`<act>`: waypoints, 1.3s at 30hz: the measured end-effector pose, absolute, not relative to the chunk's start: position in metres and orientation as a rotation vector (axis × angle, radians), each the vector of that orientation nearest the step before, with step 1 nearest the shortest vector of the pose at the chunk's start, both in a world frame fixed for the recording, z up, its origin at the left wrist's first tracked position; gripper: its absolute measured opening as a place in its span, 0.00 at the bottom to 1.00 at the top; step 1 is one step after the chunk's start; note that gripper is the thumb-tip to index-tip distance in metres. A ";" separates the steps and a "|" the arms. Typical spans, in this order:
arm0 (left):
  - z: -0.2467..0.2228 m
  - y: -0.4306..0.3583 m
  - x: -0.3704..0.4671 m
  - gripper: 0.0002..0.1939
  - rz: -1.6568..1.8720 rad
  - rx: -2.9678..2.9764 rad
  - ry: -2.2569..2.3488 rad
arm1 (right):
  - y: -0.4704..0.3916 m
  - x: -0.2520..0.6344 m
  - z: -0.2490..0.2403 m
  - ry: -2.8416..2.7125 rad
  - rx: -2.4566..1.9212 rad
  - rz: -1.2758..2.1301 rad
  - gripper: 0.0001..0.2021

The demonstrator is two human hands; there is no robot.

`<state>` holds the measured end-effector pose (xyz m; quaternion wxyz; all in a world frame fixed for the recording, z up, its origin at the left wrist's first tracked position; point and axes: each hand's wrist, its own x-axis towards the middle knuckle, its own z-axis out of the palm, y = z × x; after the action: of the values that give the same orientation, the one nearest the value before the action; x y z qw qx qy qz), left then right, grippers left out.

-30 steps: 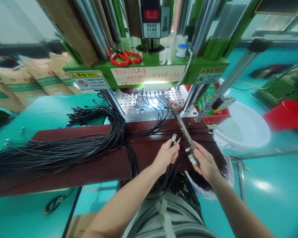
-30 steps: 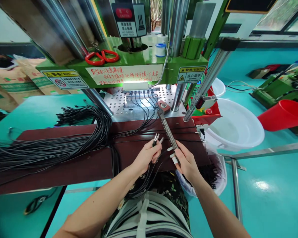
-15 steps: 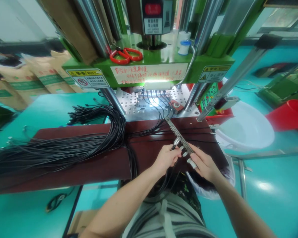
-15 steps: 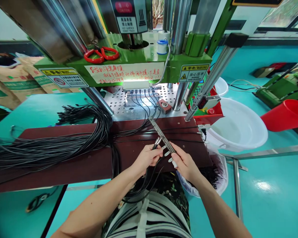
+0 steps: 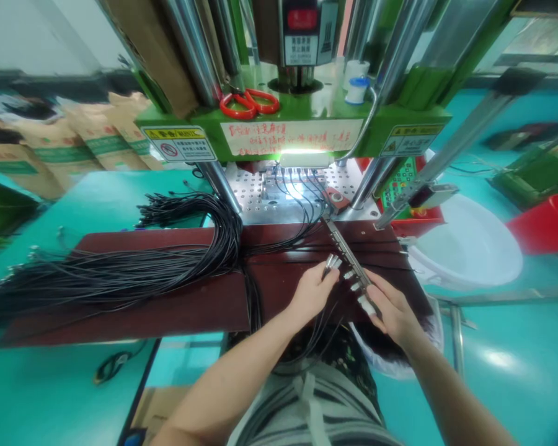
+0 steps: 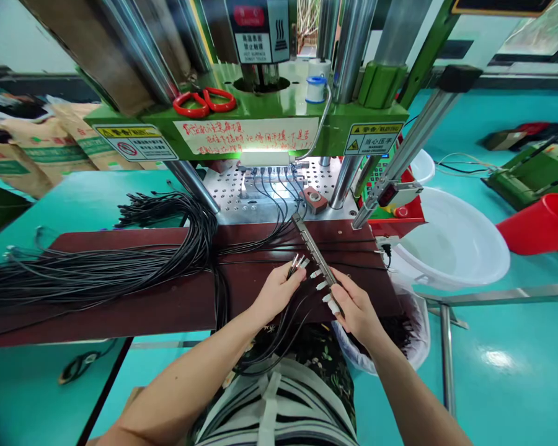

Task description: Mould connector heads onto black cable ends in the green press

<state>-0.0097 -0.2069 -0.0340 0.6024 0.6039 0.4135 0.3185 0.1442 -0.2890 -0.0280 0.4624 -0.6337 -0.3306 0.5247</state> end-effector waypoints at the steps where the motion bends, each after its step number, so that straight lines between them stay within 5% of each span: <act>1: -0.034 -0.207 -0.009 0.14 0.730 1.418 0.956 | -0.289 0.145 -0.028 -0.832 -1.553 1.300 0.23; 20: -0.023 -0.201 -0.016 0.14 0.511 1.060 0.906 | -0.285 0.154 -0.020 -0.999 -1.630 1.421 0.27; 26: -0.036 -0.205 -0.018 0.14 0.646 1.240 0.974 | -0.280 0.152 -0.017 -1.431 -1.544 1.126 0.24; 39: -0.034 -0.202 -0.027 0.12 0.876 1.438 1.023 | -0.284 0.150 -0.016 -1.058 -1.584 1.372 0.24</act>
<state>-0.0270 -0.2024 -0.0344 0.5526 0.6083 0.4327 0.3705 0.1496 -0.2838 -0.0164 0.3865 -0.6223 -0.4157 0.5391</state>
